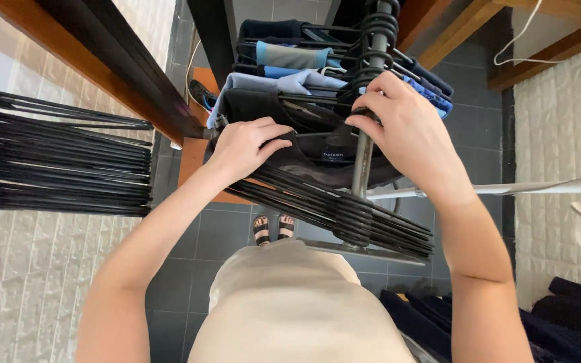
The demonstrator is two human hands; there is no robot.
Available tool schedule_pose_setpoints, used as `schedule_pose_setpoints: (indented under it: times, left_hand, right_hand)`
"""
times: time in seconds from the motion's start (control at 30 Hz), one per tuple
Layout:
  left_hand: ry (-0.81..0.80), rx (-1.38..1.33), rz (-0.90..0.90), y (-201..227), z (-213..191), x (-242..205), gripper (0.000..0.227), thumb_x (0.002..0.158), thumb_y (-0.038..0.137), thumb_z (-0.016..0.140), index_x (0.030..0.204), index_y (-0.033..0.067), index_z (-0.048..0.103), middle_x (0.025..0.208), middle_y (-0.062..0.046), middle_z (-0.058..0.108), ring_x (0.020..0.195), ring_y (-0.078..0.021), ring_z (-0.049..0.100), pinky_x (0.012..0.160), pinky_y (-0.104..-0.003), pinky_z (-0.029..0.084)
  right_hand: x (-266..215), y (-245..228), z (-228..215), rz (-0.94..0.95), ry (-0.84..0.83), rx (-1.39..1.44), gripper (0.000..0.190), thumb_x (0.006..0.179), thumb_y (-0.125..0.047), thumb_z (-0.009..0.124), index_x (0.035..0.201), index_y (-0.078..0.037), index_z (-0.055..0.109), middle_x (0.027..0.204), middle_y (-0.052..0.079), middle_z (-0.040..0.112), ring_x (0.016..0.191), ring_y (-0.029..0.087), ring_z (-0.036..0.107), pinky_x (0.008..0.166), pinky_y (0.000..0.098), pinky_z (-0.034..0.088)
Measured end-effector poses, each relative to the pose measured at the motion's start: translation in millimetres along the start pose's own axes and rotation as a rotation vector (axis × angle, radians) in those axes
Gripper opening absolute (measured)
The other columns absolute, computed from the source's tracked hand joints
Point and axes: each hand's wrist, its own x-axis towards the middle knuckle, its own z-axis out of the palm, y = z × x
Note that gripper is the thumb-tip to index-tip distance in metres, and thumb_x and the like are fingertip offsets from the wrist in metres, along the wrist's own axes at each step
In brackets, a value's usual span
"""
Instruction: The person is organizing clothes by hanging some items on a rack and folding others on a desk.
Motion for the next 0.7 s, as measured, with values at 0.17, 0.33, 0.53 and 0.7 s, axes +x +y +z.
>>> schedule_pose_setpoints:
  times: [0.17, 0.33, 0.53, 0.7]
  left_hand:
    - [0.114, 0.057, 0.063, 11, -28, -6, 0.024, 0.109, 0.028, 0.063, 0.118, 0.0101, 0.076, 0.098, -0.006, 0.074, 0.088, -0.0278, 0.074, 0.08, -0.037, 0.059]
    - [0.22, 0.1, 0.081, 7, -59, -16, 0.018, 0.108, 0.022, 0.066, 0.116, 0.0104, 0.078, 0.1, -0.005, 0.074, 0.091, -0.0282, 0.072, 0.082, -0.038, 0.058]
    - [0.314, 0.0, -0.097, 10, -76, -32, 0.019, 0.105, 0.0, 0.068, 0.121, 0.0028, 0.077, 0.11, -0.012, 0.068, 0.1, -0.0248, 0.066, 0.089, -0.035, 0.056]
    - [0.467, 0.202, -0.003, 8, -90, -42, 0.015, 0.105, -0.006, 0.069, 0.116, -0.004, 0.078, 0.104, -0.016, 0.067, 0.097, -0.0324, 0.062, 0.089, -0.041, 0.051]
  right_hand:
    - [4, -7, -14, 0.012, -0.036, 0.093, 0.008, 0.104, -0.007, 0.071, 0.106, 0.0, 0.073, 0.1, 0.014, 0.066, 0.092, 0.038, 0.07, 0.082, 0.0461, 0.059]
    - [2, -12, -24, 0.005, -0.023, 0.137, 0.009, 0.109, -0.008, 0.066, 0.111, -0.003, 0.074, 0.097, 0.013, 0.068, 0.091, 0.039, 0.071, 0.08, 0.0465, 0.058]
    - [-7, -6, -19, 0.022, -0.001, 0.193, 0.013, 0.109, -0.007, 0.066, 0.109, 0.003, 0.073, 0.101, 0.012, 0.072, 0.086, 0.025, 0.068, 0.079, 0.0346, 0.053]
    - [-13, 10, -15, 0.071, -0.049, 0.184, 0.014, 0.111, -0.009, 0.063, 0.112, 0.002, 0.072, 0.101, 0.009, 0.074, 0.083, 0.023, 0.067, 0.077, 0.0347, 0.05]
